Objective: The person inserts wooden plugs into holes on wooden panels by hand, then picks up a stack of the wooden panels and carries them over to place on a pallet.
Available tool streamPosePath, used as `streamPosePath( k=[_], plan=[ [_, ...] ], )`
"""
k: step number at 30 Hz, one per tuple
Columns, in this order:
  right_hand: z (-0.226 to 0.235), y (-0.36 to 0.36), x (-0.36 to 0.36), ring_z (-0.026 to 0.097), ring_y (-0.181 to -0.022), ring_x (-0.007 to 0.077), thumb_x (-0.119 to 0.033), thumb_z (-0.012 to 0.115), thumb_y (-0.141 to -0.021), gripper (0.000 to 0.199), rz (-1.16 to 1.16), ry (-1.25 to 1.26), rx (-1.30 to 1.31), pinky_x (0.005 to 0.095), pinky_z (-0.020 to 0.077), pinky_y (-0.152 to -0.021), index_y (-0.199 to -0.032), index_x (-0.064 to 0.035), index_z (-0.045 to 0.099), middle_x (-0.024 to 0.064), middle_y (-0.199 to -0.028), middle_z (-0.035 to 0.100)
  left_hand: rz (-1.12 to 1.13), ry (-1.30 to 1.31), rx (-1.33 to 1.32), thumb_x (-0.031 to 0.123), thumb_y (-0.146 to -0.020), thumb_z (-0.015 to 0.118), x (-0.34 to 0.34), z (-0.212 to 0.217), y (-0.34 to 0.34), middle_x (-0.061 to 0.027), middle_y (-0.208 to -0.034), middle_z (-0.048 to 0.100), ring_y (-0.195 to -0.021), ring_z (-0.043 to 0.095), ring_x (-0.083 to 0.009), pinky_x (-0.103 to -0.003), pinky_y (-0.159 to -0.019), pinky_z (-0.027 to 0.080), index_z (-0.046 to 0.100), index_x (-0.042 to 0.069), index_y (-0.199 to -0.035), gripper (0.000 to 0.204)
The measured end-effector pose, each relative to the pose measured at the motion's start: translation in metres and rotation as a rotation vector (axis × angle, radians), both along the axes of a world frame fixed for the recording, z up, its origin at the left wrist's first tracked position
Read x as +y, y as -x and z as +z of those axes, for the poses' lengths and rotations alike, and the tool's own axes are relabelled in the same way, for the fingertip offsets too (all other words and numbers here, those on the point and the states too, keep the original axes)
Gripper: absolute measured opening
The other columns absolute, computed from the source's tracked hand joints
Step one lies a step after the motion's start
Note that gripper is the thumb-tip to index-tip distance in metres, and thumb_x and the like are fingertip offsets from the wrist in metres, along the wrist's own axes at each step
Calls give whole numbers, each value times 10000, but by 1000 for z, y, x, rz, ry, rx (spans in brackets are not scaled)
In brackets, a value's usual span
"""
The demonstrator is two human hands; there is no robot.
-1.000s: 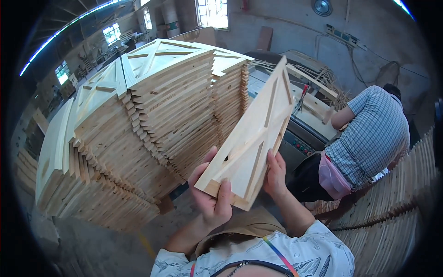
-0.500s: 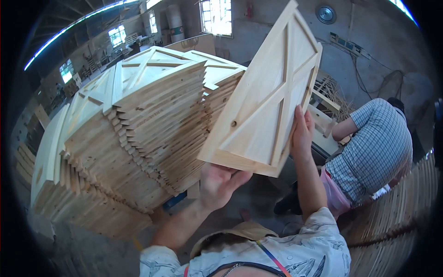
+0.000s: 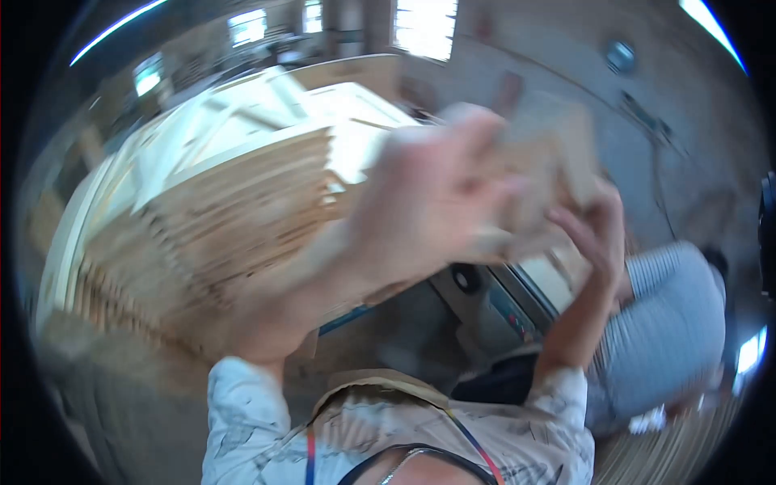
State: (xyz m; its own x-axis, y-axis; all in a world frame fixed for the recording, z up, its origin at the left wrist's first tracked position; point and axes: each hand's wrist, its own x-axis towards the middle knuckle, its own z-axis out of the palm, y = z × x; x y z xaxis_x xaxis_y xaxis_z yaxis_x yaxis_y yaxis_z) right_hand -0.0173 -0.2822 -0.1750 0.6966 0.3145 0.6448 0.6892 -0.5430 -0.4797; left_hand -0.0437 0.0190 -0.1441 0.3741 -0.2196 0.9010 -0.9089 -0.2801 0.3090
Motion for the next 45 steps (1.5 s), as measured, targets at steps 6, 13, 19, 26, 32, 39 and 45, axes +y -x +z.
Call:
streamPosePath(
  k=[6,13,19,26,32,39,45],
  plan=[
    [-38,-74,-83,572,-710,49,-199,742,-978,202,-249,-413,-235,205,437,-628,-968,2,720,-31,-774,647,255,-1,-354,205,-855,803,-28,-3,5,-113,-868,685,-733,683,-279,-346,-690,576,651,53,-999,259],
    [93,-223,-60,642,-759,79,-344,626,-1062,363,24,-536,271,248,537,-714,-1163,1,682,25,-853,681,136,-161,275,302,-946,765,-10,-100,13,-140,-885,655,-794,695,-236,-356,-736,582,652,20,-1005,309],
    [94,-314,52,667,-875,164,-146,619,-1036,208,333,-274,626,378,586,-817,-1161,18,647,85,-999,675,-254,289,920,332,-1052,642,-15,-124,-22,-156,-1029,705,-921,724,-207,-364,-838,597,607,-37,-1206,401],
    [56,-367,176,691,-887,185,-60,658,-984,200,233,-204,861,373,589,-775,-1124,82,670,124,-1008,685,-366,787,866,325,-1128,473,-5,-120,-39,-208,-1201,699,-1054,732,-265,-394,-933,596,560,-95,-1298,461],
    [24,-404,212,692,-783,175,-66,680,-969,164,283,-104,785,350,544,-672,-943,90,724,111,-870,689,-291,949,955,367,-1144,371,4,-119,-53,-256,-1240,687,-1093,723,-364,-484,-922,612,559,-42,-1354,497],
    [-16,-465,253,666,-713,133,-223,755,-944,293,316,-80,531,309,531,-660,-1025,56,789,91,-861,741,-282,933,1042,476,-1133,344,10,-114,-70,-246,-1196,708,-990,755,-334,-433,-832,633,583,-47,-1315,603],
    [-32,-456,260,697,-728,184,-306,791,-913,387,234,-102,492,351,556,-701,-978,74,778,90,-891,744,-187,965,1085,492,-1132,323,2,-108,-67,-232,-1213,707,-1009,750,-323,-441,-832,629,577,-42,-1338,625]
  ],
)
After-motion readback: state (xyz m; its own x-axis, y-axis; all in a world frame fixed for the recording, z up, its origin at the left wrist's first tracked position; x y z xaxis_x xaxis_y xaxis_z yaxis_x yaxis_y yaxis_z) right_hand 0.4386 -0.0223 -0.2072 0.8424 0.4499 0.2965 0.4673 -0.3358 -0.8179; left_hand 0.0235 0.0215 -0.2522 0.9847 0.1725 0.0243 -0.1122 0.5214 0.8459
